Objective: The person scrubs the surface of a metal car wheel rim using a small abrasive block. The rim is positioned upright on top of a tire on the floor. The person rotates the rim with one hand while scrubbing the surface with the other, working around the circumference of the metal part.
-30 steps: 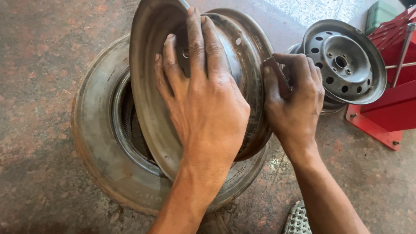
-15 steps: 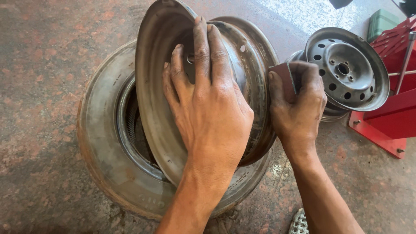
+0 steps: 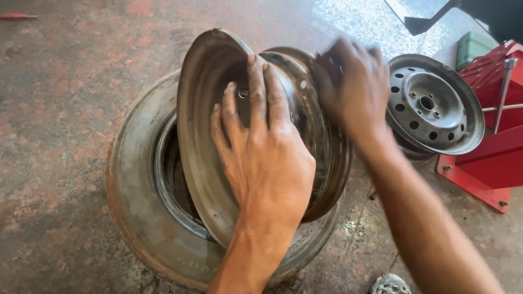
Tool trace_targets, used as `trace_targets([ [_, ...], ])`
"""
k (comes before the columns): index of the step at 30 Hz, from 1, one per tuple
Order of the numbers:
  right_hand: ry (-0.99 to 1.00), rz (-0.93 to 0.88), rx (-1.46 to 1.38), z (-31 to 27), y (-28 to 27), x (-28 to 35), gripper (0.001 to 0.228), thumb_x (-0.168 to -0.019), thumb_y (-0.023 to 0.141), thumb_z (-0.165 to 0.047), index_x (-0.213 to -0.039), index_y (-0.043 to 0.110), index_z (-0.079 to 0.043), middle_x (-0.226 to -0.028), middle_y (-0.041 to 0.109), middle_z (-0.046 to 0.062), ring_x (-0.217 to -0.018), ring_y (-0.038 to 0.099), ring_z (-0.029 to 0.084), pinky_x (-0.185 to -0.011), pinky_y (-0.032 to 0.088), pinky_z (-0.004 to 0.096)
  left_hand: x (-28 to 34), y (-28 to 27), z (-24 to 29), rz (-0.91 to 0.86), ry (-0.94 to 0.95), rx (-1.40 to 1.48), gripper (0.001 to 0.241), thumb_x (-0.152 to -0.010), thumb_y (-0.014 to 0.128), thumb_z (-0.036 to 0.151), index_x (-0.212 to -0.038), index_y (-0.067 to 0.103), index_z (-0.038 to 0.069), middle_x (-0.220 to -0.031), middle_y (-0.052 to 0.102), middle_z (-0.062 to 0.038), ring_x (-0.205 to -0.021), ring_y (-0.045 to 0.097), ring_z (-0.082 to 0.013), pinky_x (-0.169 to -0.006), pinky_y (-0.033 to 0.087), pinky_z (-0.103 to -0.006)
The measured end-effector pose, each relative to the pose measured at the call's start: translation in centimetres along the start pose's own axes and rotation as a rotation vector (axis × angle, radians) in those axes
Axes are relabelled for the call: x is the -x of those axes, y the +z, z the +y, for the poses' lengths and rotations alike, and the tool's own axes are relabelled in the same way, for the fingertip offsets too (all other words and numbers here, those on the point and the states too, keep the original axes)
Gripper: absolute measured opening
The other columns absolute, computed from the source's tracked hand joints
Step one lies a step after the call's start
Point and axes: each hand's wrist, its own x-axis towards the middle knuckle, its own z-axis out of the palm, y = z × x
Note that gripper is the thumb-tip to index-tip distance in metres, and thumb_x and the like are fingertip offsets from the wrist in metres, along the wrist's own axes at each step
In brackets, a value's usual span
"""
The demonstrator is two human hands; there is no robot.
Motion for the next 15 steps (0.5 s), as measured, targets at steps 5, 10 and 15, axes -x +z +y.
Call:
trace_targets([
  [5,0.131,0.110,-0.112,-1.2,-2.6,9.4,0.023,-0.101,0.068,-0.026,-0.103,0.060,-0.005,-0.088,0.067,0.007,-0.085,0.061,0.021,-0.097,0.042,0.047,0.2,-0.3,0.3,0.013,0.010,0.037,0.070,-0.086,0.064,0.012,-0.151,0.039,-0.001,-0.159,0.037,-0.016,-0.144,0.034,-0.0444,-0.117,0.021,-0.0641],
  [10,0.212,-0.160,-0.059,0.3,0.6,-1.5,0.018,-0.093,0.073,-0.028,-0.098,0.066,-0.012,-0.094,0.068,0.004,-0.096,0.055,0.025,-0.081,0.044,0.044,0.1,-0.5,0.2,0.018,0.014,-0.004,0.069,-0.086,0.063,0.009,-0.150,0.040,-0.002,-0.159,0.038,-0.016,-0.144,0.036,-0.0432,-0.117,0.024,-0.0629],
  [15,0.150,0.045,-0.117,-1.0,-2.3,6.6,0.028,-0.106,0.071,-0.030,-0.096,0.058,-0.006,-0.087,0.061,0.005,-0.094,0.059,0.022,-0.097,0.045,0.046,0.5,-0.6,0.1,0.032,0.024,0.043,0.066,-0.089,0.064,0.010,-0.150,0.042,-0.003,-0.161,0.038,-0.016,-0.144,0.039,-0.0430,-0.117,0.027,-0.0617],
])
